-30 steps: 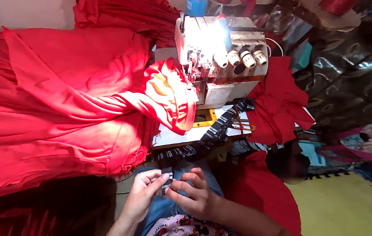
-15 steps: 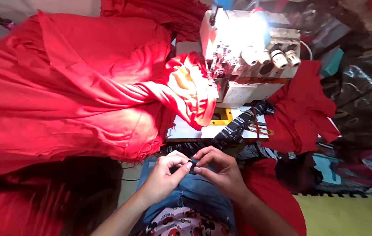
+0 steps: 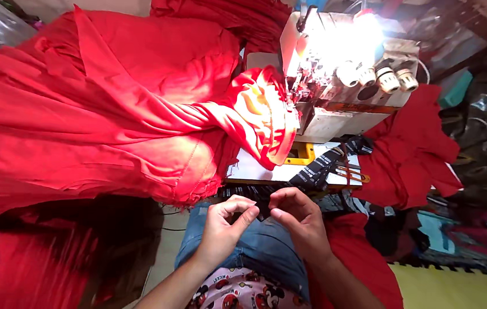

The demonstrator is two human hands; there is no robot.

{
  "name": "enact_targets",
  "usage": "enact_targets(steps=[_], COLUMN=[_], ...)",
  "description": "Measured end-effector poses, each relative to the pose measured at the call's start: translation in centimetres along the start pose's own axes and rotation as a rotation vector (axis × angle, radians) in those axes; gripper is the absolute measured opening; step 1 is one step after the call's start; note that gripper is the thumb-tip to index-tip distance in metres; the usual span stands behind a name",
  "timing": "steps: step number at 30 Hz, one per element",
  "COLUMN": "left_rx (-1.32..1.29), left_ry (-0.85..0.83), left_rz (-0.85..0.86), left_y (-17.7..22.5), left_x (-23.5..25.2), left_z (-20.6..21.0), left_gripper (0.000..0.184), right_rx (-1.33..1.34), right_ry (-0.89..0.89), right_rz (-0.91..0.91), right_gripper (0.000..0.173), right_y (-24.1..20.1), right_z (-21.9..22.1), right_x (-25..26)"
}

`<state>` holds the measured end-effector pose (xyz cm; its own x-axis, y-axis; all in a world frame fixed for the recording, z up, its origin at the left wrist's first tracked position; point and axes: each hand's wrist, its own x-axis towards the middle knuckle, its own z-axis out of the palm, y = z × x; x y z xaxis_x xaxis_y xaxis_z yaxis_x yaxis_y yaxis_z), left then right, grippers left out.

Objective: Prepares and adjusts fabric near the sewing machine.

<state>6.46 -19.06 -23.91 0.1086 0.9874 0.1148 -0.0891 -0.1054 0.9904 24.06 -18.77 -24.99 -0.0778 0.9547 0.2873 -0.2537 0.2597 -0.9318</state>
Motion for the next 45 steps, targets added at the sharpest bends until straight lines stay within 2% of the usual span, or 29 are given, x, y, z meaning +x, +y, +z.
enact_targets(steps=[6,12,15,19,23,26,34,45], left_rx=[0.131,0.175,0.106,-0.056,-0.23,-0.282,-0.146,-0.02], left_ry=[0.01,-0.027,-0.031,0.027,0.06,0.074,0.084,0.049], left_rz=[0.079,0.151,0.101,0.015,-0.145,-0.204,-0.089,0.069], left_y=[0.5,0.1,-0.1,-0.5,0.5,1.0,0.5,1.1], left_x=[0.1,-0.1,-0.4,-0.8,-0.9,-0.9,-0.9,-2.2], left_z=[0.0,0.5,0.6,1.4,1.7,1.9,2.2,3.4], left_gripper=[0.014,0.017,0.02,0.012,0.016,0.019,0.014,0.01], right_rx=[-0.266,-0.28,-0.241,-0.197,-0.115,-0.121,-0.316,-0.23], right_ry=[-0.12,-0.091,-0.095,-0.092,-0.083,-0.052,-0.164,-0.185], right_rz=[-0.136,-0.146,-0.104,-0.073,-0.031,-0.06,-0.143,-0.137], right_gripper=[0.023,0.007,0.007,0.008,0.026,0.029,0.02,0.014], right_y=[0.2,-0.1,-0.2,-0.1,-0.2,-0.4,-0.9,-1.9], right_z=[-1.4,-0.6,-0.6,-0.8,-2.3,-3.0,-1.8,-2.0], right_x=[0.1,0.7,0.8,0.8,0.9,0.9,1.2,0.2])
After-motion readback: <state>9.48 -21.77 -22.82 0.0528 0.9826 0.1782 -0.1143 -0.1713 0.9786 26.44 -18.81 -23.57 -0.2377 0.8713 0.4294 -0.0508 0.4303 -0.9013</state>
